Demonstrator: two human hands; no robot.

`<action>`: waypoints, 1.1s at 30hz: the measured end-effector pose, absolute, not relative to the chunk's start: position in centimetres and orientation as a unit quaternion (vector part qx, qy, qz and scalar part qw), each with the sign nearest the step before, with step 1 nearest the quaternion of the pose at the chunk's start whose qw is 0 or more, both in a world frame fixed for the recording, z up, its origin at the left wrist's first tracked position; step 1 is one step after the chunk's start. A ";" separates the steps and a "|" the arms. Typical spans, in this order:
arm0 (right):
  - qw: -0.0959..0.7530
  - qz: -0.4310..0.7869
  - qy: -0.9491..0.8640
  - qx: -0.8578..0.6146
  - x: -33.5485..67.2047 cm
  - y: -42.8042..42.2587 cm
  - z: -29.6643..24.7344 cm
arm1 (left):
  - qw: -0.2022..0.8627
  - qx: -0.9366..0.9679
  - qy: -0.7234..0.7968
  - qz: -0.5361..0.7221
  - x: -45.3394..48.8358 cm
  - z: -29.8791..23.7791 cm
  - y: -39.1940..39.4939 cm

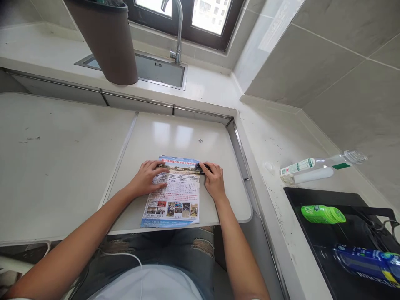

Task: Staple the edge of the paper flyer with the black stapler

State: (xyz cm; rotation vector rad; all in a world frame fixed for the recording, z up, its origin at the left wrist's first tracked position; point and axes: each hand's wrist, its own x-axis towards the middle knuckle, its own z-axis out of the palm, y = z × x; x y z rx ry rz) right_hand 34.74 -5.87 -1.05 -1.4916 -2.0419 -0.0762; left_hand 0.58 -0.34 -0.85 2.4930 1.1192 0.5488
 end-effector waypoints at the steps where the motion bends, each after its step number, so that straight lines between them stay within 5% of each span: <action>1: 0.294 -0.032 -0.770 -0.565 34.7 -5.9 -1.0 | 0.177 0.881 0.395 0.193 0.6 -0.8 -0.4; 18: 0.149 -0.081 -0.754 -0.635 31.8 -5.8 -0.9 | 0.185 0.880 0.397 0.186 0.6 -0.7 -0.4; 33: 0.291 -0.065 -0.673 -0.677 32.7 -5.7 -1.7 | 0.192 0.875 0.397 0.201 0.4 -0.8 -0.2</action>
